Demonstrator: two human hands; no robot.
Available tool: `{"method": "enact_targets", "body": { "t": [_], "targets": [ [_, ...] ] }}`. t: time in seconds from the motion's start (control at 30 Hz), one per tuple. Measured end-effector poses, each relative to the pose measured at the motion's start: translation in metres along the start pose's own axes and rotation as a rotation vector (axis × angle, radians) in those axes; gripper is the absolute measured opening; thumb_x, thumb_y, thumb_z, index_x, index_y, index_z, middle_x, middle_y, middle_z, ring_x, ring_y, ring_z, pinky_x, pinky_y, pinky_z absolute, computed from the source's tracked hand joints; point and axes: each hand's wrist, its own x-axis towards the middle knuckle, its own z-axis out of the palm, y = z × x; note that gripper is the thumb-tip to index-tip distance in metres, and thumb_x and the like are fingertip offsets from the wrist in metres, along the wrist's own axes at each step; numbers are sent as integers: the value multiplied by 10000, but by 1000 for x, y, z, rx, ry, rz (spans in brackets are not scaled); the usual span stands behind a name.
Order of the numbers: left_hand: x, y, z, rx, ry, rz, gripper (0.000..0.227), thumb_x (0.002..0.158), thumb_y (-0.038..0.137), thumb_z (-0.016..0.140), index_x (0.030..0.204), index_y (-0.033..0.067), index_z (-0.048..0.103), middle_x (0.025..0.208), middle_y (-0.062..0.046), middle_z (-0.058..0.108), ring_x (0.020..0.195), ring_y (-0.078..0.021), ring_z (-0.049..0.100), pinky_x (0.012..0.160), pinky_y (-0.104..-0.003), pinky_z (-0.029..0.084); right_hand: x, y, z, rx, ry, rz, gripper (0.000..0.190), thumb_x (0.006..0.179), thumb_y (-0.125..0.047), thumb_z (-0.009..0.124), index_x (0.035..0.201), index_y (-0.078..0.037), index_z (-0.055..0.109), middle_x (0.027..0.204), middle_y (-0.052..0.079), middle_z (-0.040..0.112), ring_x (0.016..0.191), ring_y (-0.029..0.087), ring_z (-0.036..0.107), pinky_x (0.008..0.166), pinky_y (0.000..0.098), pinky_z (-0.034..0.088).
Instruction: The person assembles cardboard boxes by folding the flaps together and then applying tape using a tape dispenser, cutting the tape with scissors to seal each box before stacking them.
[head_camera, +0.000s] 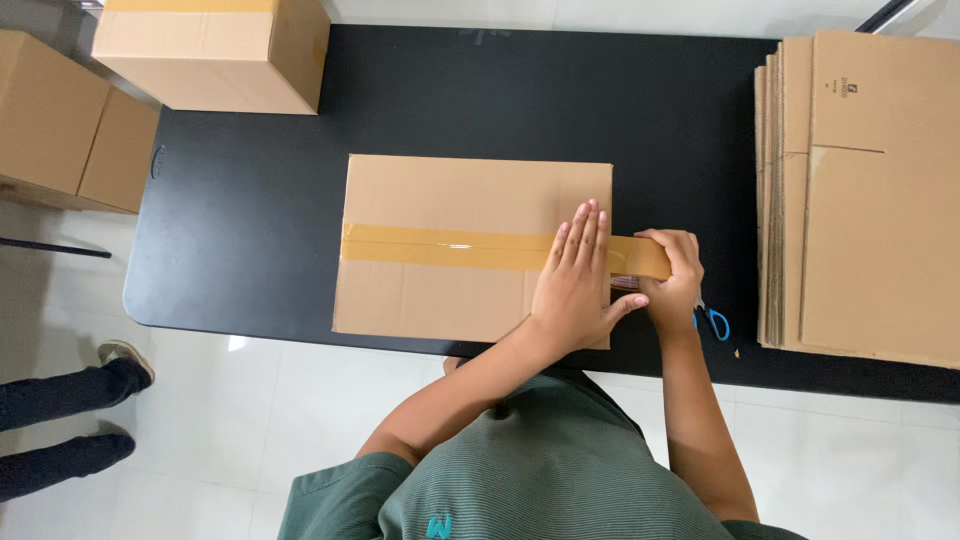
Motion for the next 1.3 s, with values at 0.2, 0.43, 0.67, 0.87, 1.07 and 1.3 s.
{"method": "enact_targets", "body": {
  "t": [0.2,0.43,0.67,0.87,1.07,1.3],
  "targets": [
    [-18,-27,4,61,130,-52,923,801,702,150,1404,6,211,1469,-184,193,1384,-313,124,1122,-443,76,-5,11,-2,53,-20,33,391,672,150,531,970,-78,641,861,82,575,819,313,518,753,377,399],
    [-66,-132,-26,126,315,-560,814,864,547,414,1380,-58,237,1407,-268,258,1325,-384,220,1087,-457,154,-18,7,1,118,39,138,362,741,151,460,1043,-19,567,935,159,586,871,347,536,788,455,398],
    [-71,-164,-59,-121,184,-736,995,809,647,495,1388,-75,130,1400,-283,237,1279,-399,309,1029,-482,291,-28,21,12,281,115,271,326,784,63,454,1092,-14,528,991,169,567,920,244,504,798,424,406],
    [-73,-246,-27,-452,46,-911,917,684,718,614,1358,163,333,1102,-93,599,1034,-273,579,837,-445,478,-34,20,16,297,170,343,340,774,20,472,1101,-41,544,992,155,576,906,235,520,783,399,422],
    [-77,-246,-45,-278,-100,-815,882,880,657,318,1356,-81,246,1302,-332,385,1251,-423,347,1008,-607,206,-53,26,4,-9,61,318,541,875,-362,537,1162,87,445,1065,313,451,992,488,452,892,548,329],
    [-46,-161,-98,-104,203,-636,699,960,448,365,1409,-44,156,1436,-300,124,1344,-409,84,1034,-625,113,-135,100,-13,-243,218,518,326,1013,-297,366,1136,-42,528,1023,122,487,961,272,465,874,421,332]
  ]
}}
